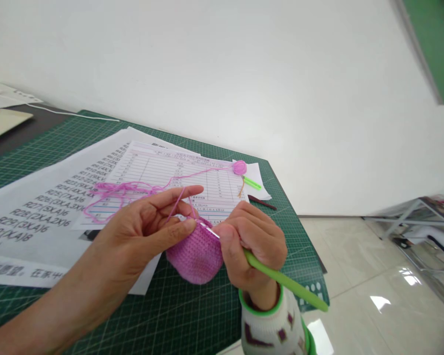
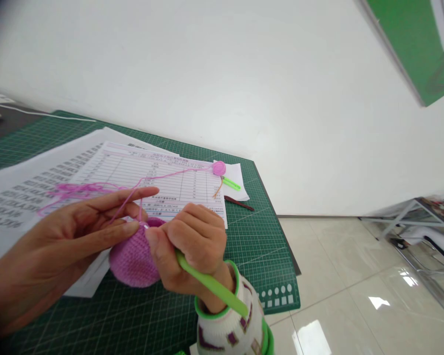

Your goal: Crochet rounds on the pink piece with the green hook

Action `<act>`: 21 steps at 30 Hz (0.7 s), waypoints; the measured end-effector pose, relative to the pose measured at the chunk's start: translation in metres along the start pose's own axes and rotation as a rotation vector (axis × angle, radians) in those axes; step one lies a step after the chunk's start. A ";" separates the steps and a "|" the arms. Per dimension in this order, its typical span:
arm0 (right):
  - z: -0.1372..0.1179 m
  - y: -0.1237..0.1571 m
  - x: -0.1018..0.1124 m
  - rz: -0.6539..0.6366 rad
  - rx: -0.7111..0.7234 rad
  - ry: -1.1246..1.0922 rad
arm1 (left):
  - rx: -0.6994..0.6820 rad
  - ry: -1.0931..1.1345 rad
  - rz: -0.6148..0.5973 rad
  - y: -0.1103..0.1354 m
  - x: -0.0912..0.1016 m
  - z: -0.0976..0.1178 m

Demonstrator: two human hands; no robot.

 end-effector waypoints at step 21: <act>0.009 0.000 0.007 -0.075 -0.144 -0.138 | -0.056 -0.151 -0.022 -0.001 -0.005 0.004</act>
Point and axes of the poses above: each hand's wrist, its own y-axis away from the middle knuckle, its own x-axis out of the back of the hand, z = x × y, the point moved 6 cm from there along -y, towards the middle knuckle, and after that the axes turned 4 degrees about y, right-handed, at the moved point
